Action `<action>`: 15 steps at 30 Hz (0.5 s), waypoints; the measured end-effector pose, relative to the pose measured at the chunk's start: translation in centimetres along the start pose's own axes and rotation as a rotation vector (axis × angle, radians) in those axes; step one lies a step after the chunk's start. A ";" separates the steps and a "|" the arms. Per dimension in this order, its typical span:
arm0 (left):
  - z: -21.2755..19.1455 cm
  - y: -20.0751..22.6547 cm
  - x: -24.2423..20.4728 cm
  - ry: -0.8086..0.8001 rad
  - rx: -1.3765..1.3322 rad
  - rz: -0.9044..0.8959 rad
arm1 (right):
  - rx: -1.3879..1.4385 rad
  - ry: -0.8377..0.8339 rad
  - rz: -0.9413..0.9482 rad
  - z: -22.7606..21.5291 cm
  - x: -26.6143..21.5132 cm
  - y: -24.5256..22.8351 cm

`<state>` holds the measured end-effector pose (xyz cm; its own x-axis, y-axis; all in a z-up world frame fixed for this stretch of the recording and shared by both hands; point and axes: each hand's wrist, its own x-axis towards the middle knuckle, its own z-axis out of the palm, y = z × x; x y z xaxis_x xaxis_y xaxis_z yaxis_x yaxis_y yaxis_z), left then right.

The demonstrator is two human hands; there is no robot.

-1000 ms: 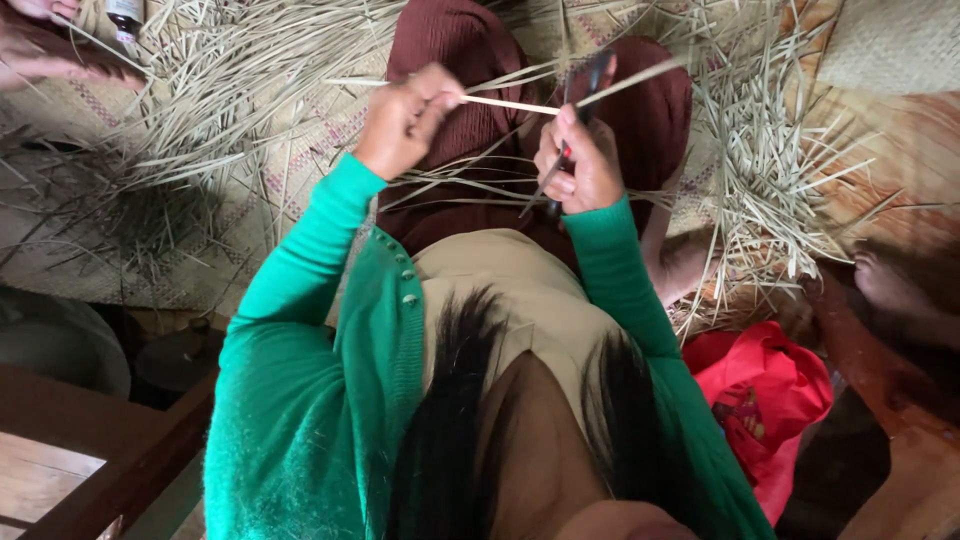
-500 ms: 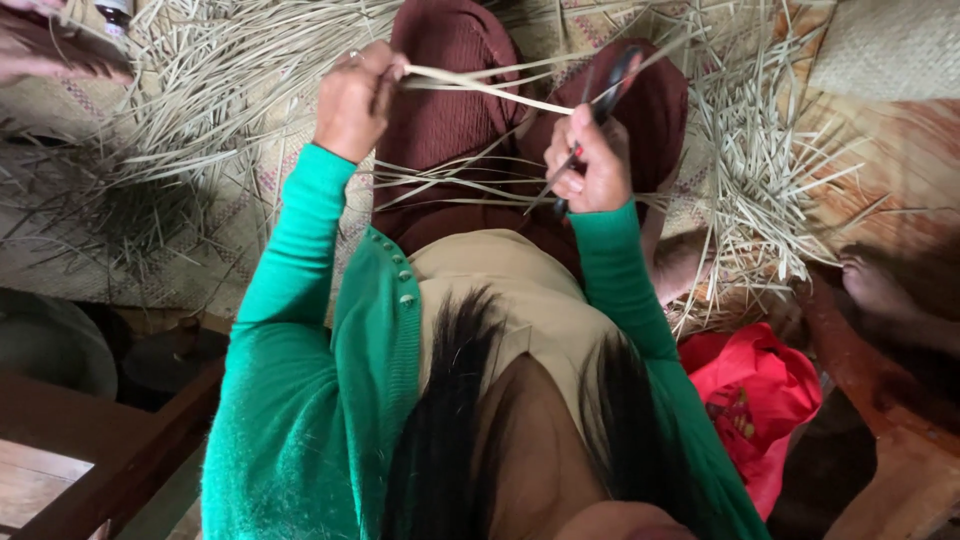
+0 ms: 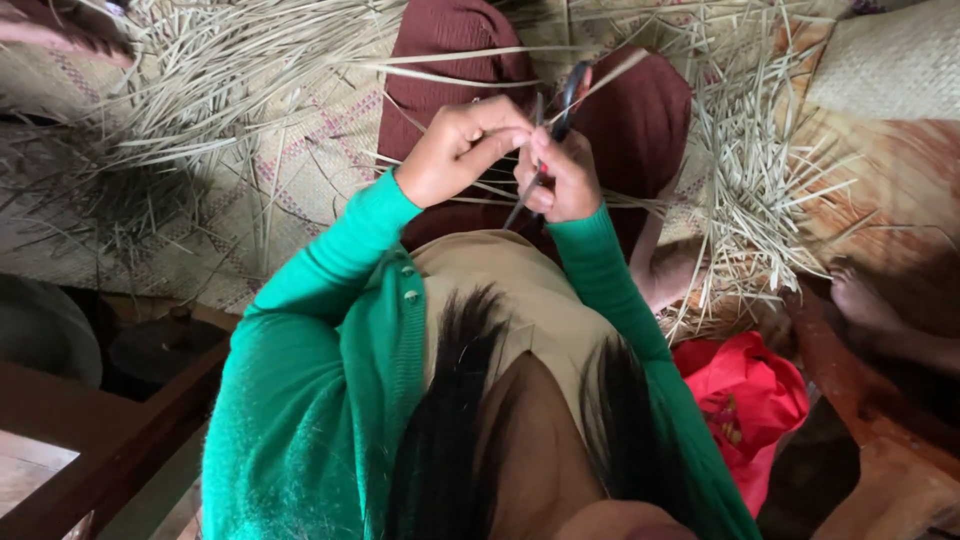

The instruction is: Trimming and splitting plant fibers with scissors to prepare them for weaving or other crafts.

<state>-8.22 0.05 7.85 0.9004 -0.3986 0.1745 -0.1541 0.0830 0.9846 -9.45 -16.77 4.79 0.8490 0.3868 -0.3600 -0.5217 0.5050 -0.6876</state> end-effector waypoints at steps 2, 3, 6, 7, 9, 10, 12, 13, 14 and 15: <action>-0.5 -0.2 -0.3 -0.035 -0.032 -0.027 | 0.183 -0.095 0.040 -0.6 0.1 0.2; -0.7 -0.2 -0.5 -0.035 -0.032 -0.032 | 0.186 -0.093 0.042 -0.5 0.1 0.1; -1.3 -0.6 -0.6 0.021 0.085 -0.036 | 0.211 -0.108 0.064 -0.3 0.1 -0.2; -1.5 -0.8 -0.6 0.027 0.189 0.024 | 0.204 -0.077 0.058 -0.3 0.1 -0.2; -2.2 -1.9 -0.7 0.037 0.293 0.081 | 0.194 -0.047 0.057 -0.5 0.1 -0.6; -2.6 -2.8 -0.9 0.079 0.450 0.174 | 0.154 -0.050 0.002 -0.7 0.0 -1.0; -3.6 -3.9 -1.3 0.115 0.600 0.262 | 0.115 -0.044 -0.053 -1.0 -0.5 -1.7; -4.3 -4.2 -1.4 0.151 0.647 0.259 | 0.108 0.000 -0.057 -1.2 -0.6 -2.2; -4.9 -4.4 -1.5 0.186 0.694 0.255 | 0.101 0.044 -0.063 -1.3 -0.8 -2.7; -6.8 -6.5 -2.5 0.195 0.696 0.253 | 0.097 0.039 -0.057 -4.1 -1.0 -4.0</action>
<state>-6.69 6.76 0.91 0.8491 -0.2699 0.4541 -0.5278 -0.4697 0.7077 -7.91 -22.33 5.35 0.8792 0.3262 -0.3472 -0.4764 0.5982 -0.6444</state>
